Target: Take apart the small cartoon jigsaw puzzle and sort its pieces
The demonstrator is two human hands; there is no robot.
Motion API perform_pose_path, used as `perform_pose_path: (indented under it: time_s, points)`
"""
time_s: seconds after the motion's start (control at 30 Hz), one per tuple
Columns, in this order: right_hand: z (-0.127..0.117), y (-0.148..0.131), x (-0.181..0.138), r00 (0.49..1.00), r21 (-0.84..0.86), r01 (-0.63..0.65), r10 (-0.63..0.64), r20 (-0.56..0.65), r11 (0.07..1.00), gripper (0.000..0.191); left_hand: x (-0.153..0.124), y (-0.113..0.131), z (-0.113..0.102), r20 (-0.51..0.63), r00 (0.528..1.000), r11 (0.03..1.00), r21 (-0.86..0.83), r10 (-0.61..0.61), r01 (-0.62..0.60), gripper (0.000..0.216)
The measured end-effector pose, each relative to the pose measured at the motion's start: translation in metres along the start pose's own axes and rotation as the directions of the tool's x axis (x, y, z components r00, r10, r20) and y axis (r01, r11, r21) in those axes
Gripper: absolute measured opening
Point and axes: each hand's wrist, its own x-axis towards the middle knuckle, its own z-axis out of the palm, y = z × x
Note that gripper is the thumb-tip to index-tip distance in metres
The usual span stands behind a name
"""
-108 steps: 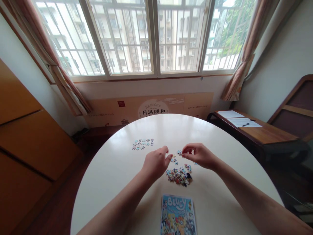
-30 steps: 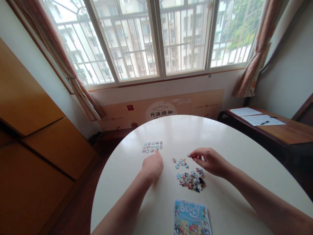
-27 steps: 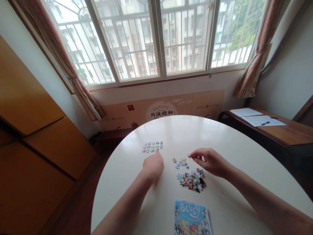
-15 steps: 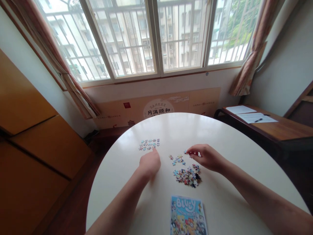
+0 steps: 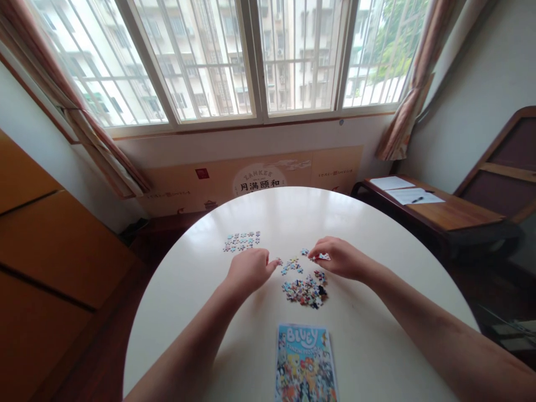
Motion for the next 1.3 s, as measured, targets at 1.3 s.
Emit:
perform_pose_path:
  time_s: [1.3]
  points:
    - [-0.023,-0.006,-0.006,0.966,-0.040,-0.033,0.042,0.256,0.999,0.017,-0.002,-0.002,0.006,0.141,0.951,0.962,-0.024,0.274,-0.273,0.043]
